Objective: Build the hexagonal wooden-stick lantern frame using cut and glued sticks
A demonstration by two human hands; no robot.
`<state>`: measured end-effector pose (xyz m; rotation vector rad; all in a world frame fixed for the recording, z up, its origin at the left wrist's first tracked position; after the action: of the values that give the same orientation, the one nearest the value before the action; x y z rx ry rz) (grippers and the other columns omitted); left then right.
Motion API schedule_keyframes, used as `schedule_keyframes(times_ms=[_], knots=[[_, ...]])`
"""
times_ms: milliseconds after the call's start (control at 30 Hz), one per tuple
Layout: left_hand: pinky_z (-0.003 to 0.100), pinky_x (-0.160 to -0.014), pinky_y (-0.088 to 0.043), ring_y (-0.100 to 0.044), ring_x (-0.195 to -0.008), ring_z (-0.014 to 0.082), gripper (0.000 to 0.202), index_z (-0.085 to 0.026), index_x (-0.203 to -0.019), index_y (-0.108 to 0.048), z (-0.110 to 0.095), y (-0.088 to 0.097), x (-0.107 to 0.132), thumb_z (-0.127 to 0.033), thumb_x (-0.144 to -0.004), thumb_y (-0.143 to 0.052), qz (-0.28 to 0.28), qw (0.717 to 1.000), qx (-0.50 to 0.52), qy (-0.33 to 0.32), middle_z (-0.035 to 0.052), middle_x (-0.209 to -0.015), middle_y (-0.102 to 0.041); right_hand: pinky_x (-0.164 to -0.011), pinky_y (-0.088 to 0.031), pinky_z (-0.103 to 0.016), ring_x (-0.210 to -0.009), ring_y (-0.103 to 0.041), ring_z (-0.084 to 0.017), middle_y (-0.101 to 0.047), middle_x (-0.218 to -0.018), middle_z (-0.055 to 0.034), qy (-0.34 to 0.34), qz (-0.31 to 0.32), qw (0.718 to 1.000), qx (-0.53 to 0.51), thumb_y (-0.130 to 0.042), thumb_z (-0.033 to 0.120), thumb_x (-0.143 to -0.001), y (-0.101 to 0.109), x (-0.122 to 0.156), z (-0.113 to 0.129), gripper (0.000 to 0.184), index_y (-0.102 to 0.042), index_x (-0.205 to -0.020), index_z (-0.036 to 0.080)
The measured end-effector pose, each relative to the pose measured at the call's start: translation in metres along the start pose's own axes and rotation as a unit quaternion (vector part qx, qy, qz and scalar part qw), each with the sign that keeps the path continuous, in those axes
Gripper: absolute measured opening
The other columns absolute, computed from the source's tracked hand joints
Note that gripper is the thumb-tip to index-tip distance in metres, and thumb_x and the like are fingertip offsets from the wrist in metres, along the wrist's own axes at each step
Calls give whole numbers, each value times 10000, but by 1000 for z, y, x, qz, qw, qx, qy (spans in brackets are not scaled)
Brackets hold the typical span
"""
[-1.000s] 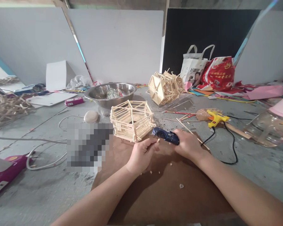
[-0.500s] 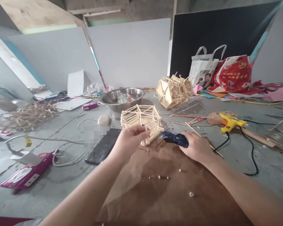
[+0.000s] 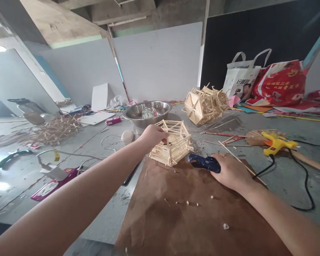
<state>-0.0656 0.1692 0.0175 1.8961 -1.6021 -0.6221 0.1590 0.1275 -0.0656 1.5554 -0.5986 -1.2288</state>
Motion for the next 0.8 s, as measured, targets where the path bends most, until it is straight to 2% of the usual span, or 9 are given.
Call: schedule_keyframes(times_ms=[200, 300, 367, 433, 567, 800], knots=[[198, -342, -193, -254, -308, 20, 169, -125, -549, -561, 3, -6, -9, -275, -615, -605, 15, 999, -40, 2, -16, -465, -541, -573, -391, -265, -706, -575, -195, -622, -786, -50, 7, -15, 1000, -17, -501, 268, -683, 0, 1, -1, 200, -558, -856, 185], [192, -336, -209, -280, -311, 30, 142, -121, -694, -572, 3, -5, -10, -246, -628, -584, 16, 998, -58, 3, -15, -487, -557, -584, -401, -267, -717, -573, -197, -622, -796, -57, 14, -26, 999, -20, -506, 268, -675, 0, 1, 0, 211, -561, -859, 180], [186, -343, -231, -310, -323, 39, 218, -124, -826, -550, 2, -5, -10, -224, -633, -576, 14, 997, -70, -2, -20, -503, -569, -581, -404, -270, -716, -572, -200, -622, -799, -60, 12, -31, 999, -17, -517, 274, -662, 0, 2, -1, 219, -564, -854, 180], [182, -361, -257, -348, -344, 49, 270, -132, -879, -527, -1, -5, -9, -218, -629, -582, 11, 996, -84, -14, -27, -501, -565, -576, -403, -269, -711, -572, -199, -623, -798, -59, 10, -37, 999, -19, -519, 272, -660, 0, 2, -2, 218, -566, -853, 183], [177, -419, -307, -439, -426, 66, 245, -159, -852, -520, -6, -4, -5, -234, -630, -590, -2, 993, -109, -44, -33, -537, -560, -583, -397, -264, -727, -573, -196, -621, -789, -50, 10, -35, 999, -36, -512, 260, -666, 1, 1, -2, 226, -562, -874, 186], [199, -464, -328, -469, -466, 82, 179, -186, -779, -505, -9, -1, 7, -282, -641, -567, -60, 980, -165, -95, -37, -567, -562, -589, -392, -261, -732, -571, -192, -623, -798, -49, 5, -26, 999, -47, -532, 244, -638, 0, 1, 1, 230, -564, -859, 192]])
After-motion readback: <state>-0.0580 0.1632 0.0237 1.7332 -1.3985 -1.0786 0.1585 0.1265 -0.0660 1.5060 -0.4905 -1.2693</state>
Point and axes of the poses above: each hand's wrist, its own x-axis away from the middle knuckle, its own y-axis out of the back of the hand, z = x × y, the point moved 9 cm from there along -x, towards the middle knuckle
